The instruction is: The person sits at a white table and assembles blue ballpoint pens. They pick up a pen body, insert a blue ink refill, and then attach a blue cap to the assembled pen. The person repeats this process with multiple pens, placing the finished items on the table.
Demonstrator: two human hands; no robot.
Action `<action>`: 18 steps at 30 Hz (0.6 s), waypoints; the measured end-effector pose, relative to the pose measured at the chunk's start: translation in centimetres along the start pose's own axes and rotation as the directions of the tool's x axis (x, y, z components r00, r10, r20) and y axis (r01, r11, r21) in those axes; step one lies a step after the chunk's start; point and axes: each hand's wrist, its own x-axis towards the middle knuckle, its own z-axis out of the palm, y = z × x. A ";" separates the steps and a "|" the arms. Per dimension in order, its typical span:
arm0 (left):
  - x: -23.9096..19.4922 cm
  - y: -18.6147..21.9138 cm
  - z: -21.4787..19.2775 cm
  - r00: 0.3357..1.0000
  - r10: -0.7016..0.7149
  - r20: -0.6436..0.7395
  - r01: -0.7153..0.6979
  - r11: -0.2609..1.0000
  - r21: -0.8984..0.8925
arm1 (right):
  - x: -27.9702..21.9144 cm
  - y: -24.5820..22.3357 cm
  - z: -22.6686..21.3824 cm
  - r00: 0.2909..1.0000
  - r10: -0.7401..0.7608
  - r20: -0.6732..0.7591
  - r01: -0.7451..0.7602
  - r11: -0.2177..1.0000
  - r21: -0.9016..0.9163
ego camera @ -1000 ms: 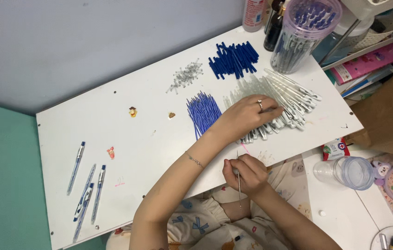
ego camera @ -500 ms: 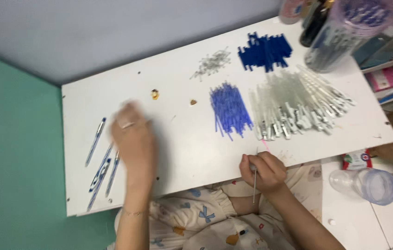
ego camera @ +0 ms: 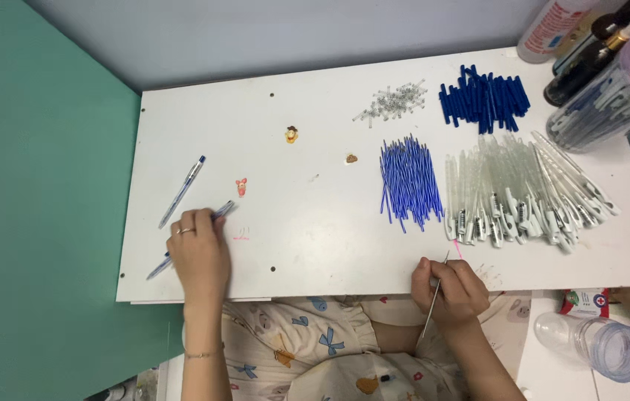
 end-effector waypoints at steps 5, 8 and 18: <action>1.0 2.2 0.7 0.995 0.072 -0.072 -0.070 0.997 0.023 | 0.0 -0.1 0.0 1.000 -0.004 0.002 0.004 1.000 0.003; 1.5 3.1 1.6 0.980 0.148 -0.131 -0.138 0.987 0.080 | -0.1 0.0 0.0 1.000 -0.009 0.008 0.009 1.000 -0.021; 9.2 13.7 -3.2 0.993 0.104 -0.062 -0.099 0.397 -0.912 | 3.0 -2.0 0.8 0.986 0.143 0.084 -0.161 0.953 0.257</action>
